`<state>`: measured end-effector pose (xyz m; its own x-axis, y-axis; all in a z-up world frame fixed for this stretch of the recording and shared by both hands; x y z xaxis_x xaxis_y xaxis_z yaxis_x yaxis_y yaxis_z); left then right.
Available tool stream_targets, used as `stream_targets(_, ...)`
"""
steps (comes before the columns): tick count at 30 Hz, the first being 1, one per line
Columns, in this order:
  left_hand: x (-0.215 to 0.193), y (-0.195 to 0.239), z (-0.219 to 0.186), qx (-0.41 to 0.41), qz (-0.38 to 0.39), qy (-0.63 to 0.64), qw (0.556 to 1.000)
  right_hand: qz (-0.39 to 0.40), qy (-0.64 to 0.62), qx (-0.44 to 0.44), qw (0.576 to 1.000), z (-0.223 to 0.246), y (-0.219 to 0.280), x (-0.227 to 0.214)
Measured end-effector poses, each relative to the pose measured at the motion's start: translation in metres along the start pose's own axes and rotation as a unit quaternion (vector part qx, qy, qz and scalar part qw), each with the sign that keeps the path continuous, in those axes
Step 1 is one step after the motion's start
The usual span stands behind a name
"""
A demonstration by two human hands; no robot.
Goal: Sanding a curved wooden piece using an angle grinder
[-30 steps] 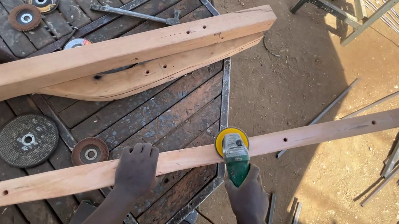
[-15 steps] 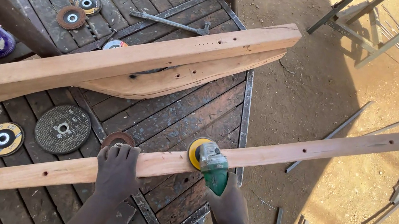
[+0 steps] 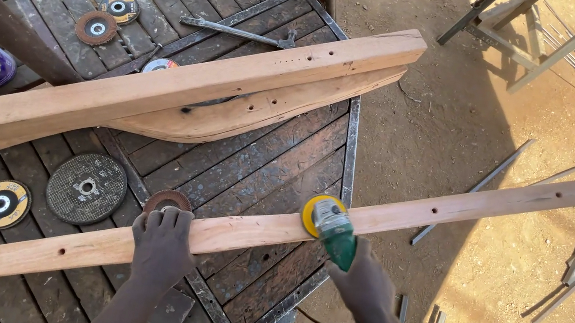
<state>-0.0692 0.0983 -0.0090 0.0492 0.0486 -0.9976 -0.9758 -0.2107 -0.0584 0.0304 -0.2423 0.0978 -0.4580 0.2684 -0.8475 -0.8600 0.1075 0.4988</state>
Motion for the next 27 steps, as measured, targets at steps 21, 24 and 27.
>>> stream_targets(21, 0.001, 0.0, -0.001, -0.037, 0.039, -0.027, 0.998, -0.074, -0.057, 0.068, 0.993, -0.097, -0.022, -0.017)
stream_targets(24, -0.008, -0.001, -0.005, -0.035, 0.051, -0.042, 0.997, -0.055, -0.051, 0.033, 0.997, -0.082, -0.011, 0.009)
stream_targets(27, -0.008, -0.003, -0.004, -0.043, 0.062, -0.019, 0.997, -0.008, -0.063, 0.029, 0.998, -0.062, 0.005, 0.022)
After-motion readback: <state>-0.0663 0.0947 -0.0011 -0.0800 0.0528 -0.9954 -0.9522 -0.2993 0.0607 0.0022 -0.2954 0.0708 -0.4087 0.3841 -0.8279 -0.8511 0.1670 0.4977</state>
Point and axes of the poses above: each hand's wrist, its own y-axis away from the middle knuckle, its own x-axis out of the palm, z = x × y, the point moved 1 cm from there along -y, towards the middle knuckle, and after that the axes turned 5 degrees about -z, right-handed, at the moved point
